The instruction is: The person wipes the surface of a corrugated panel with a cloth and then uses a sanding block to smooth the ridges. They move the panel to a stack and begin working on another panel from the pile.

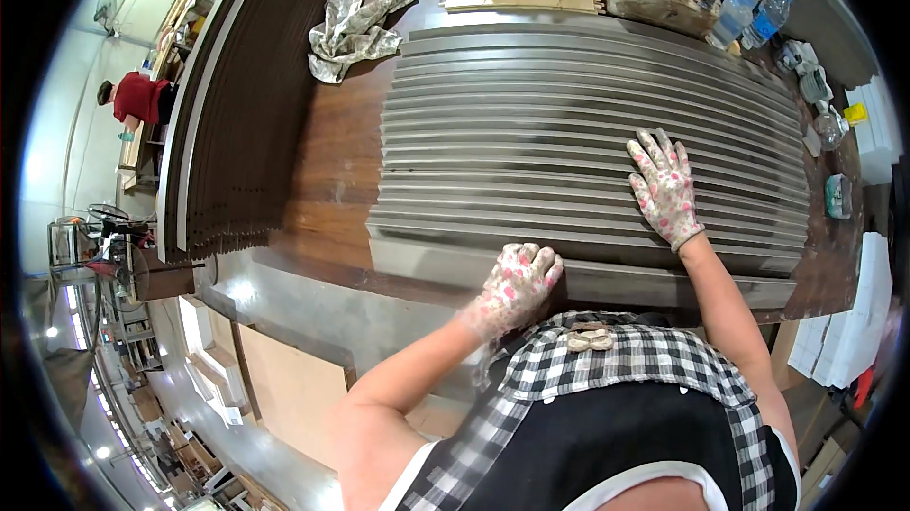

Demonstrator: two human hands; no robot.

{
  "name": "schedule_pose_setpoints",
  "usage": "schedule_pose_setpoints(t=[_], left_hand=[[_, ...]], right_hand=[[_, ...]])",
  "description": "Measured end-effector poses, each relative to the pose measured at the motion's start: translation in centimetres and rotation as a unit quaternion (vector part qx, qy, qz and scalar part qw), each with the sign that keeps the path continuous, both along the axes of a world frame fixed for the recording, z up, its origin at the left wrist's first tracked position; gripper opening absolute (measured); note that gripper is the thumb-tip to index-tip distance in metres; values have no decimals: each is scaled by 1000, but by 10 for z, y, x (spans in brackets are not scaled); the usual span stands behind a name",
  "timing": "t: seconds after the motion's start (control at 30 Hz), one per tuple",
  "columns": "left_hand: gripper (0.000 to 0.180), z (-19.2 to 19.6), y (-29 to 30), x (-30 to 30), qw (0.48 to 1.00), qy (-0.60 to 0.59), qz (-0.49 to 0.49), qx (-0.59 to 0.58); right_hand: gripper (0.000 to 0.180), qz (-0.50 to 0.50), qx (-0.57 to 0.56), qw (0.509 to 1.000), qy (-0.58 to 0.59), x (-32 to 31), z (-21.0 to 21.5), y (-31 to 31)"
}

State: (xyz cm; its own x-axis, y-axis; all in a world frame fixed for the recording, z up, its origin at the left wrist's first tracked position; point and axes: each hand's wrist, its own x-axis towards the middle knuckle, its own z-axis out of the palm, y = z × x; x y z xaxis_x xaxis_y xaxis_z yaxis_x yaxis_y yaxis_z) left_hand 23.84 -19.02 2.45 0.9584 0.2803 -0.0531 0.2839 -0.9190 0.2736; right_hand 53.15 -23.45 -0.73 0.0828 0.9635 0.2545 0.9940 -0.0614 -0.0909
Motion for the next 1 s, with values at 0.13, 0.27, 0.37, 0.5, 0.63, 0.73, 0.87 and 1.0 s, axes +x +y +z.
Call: schedule_pose_setpoints(t=[0.13,0.27,0.37,0.5,0.63,0.73,0.87,1.0], left_hand=[[43,-32,8,-2,998,-29,9,57],[77,-25,12,10,986,-49,66,145],[92,-9,14,25,995,-34,84,33],[96,-5,1,21,995,-24,92,33],[95,9,1,23,996,26,91,-5],[96,6,-1,17,995,12,101,-24],[99,6,-3,25,995,5,93,-22],[99,-4,-10,42,995,-1,93,46]], right_hand=[[51,-19,-10,1000,18,-3,8,-5],[66,6,-66,998,-3,-24,7,-8],[75,10,-114,993,-1,-21,12,-7],[82,12,-149,989,18,-28,24,-15],[81,10,-146,989,25,-30,31,-12],[83,-7,-155,987,41,-45,28,-17],[85,-9,-140,990,26,-40,27,-24],[79,-12,-139,990,12,-25,24,-29]])
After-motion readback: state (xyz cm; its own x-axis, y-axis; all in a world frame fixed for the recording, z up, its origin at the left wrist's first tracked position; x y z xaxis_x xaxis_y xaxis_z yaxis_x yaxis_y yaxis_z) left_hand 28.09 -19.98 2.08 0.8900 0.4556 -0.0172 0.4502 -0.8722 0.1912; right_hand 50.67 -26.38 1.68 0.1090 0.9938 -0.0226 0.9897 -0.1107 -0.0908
